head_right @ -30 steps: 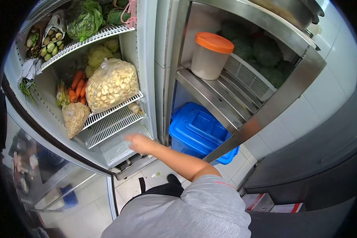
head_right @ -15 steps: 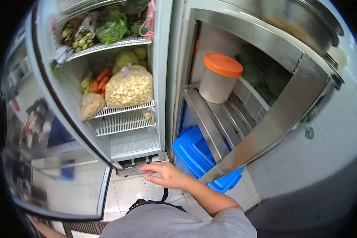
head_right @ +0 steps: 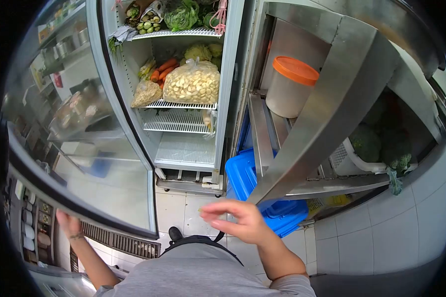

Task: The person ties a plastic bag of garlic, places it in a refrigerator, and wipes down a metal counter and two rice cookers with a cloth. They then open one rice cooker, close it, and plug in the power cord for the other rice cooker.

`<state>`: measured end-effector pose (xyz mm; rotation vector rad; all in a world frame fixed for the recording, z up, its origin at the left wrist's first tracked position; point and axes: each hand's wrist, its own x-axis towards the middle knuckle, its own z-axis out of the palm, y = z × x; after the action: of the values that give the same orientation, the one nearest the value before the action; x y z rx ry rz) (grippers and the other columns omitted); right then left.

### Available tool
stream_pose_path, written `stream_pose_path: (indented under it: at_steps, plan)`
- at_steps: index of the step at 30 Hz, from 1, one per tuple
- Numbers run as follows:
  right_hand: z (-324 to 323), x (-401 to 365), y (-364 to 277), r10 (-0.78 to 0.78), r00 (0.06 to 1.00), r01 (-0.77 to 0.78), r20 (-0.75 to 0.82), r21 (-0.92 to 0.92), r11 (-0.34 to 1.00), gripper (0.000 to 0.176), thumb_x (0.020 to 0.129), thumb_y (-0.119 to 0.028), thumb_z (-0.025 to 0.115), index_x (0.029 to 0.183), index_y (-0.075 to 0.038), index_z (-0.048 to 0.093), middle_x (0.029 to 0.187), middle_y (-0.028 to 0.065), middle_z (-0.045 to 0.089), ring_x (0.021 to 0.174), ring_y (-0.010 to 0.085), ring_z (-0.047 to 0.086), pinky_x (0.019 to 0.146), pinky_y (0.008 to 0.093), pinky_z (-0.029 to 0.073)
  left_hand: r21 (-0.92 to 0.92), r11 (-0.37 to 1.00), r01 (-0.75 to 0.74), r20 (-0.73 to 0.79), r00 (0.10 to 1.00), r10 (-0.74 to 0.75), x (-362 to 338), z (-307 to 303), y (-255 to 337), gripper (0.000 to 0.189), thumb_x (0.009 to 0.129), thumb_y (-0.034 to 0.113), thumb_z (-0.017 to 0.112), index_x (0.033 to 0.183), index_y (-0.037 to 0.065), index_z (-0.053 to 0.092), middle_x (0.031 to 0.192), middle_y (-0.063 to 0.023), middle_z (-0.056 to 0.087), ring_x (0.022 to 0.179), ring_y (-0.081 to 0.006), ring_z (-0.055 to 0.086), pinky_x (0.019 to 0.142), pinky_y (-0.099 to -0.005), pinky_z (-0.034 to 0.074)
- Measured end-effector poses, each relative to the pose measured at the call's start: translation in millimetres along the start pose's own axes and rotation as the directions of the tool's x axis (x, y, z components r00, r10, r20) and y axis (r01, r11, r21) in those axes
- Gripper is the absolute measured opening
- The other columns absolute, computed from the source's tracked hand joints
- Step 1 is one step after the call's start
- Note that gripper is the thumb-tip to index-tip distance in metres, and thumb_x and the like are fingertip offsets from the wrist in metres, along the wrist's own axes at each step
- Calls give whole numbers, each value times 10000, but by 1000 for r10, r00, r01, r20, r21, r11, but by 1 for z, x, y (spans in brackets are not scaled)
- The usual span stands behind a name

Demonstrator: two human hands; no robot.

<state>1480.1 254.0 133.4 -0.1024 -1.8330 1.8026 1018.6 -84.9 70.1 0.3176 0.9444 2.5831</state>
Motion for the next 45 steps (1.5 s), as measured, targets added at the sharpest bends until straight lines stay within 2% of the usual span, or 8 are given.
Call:
stream_pose_path:
  at_steps: [6, 12, 22, 26, 29, 31, 33, 45]
  plan:
    - [38, 55, 29, -14, 1000, 11, -21, -107, 994, 526, 842, -100, 687, 1324, -46, 483, 1329, 117, 504, 1185, 207, 515, 956, 346, 447, 92, 984, 151, 174, 971, -165, -71, 127, -80, 333, 924, 58, 517, 1232, -69, 509, 966, -77, 625, 839, -123, 567, 654, -220, 456]
    - [47, 65, 37, -623, 735, 212, -267, -782, 586, 481, 772, -62, 693, 1221, -5, 530, 1328, 180, 475, 1188, 306, 486, 991, 400, 390, 202, 912, 356, 38, 928, -370, -100, 134, -102, 386, 935, 108, 543, 1269, -78, 484, 964, -100, 637, 818, -149, 626, 761, -264, 534]
    - [154, 176, 115, -89, 935, 303, 344, -640, 706, 226, 841, -158, 641, 1044, -58, 638, 932, 110, 613, 907, 318, 561, 794, 383, 470, 312, 777, 547, 153, 778, -609, -31, 92, -142, 207, 907, 78, 598, 1075, -42, 582, 950, -132, 658, 817, -194, 648, 745, -313, 540]
    - [208, 263, 130, -280, 873, 482, 399, -619, 620, 175, 788, -103, 663, 958, -56, 659, 925, 89, 628, 851, 282, 576, 768, 373, 471, 127, 816, 564, 271, 772, -576, 30, 59, -106, 254, 950, 230, 555, 1102, 27, 573, 1094, -107, 621, 1034, -206, 593, 871, -391, 482]
    - [293, 325, 110, -478, 781, 625, 402, -491, 607, 143, 755, -63, 658, 896, -55, 642, 910, 82, 612, 822, 269, 571, 714, 359, 481, 42, 656, 754, 338, 607, -719, 63, 41, -97, 548, 1002, 468, 320, 1342, 52, 424, 1365, -86, 478, 1257, -221, 449, 1021, -420, 372]
    - [351, 352, 116, -571, 665, 736, 481, -292, 611, 167, 744, -58, 651, 910, -55, 630, 926, 80, 599, 809, 261, 568, 689, 348, 485, 499, 782, 374, 575, 532, -622, 70, 34, -93, 681, 969, 596, 268, 1344, 52, 432, 1368, -81, 481, 1273, -225, 433, 1054, -392, 340]
    - [403, 368, 127, -578, 544, 782, 608, -116, 613, 230, 721, -62, 636, 949, -45, 621, 954, 80, 585, 809, 254, 573, 683, 346, 489, 133, 293, 947, 535, 180, -825, 99, -37, -148, 791, 930, 675, 224, 1289, 14, 470, 1348, -103, 498, 1242, -227, 457, 1045, -365, 342]
    - [508, 468, 217, -549, 437, 713, 713, 98, 694, 246, 649, 32, 674, 889, -18, 656, 894, 102, 615, 757, 261, 591, 632, 341, 491, -11, 718, 696, 663, 542, -516, 234, -97, -23, 763, 910, 622, 199, 1124, -14, 563, 1182, -138, 565, 1126, -229, 518, 1005, -358, 370]
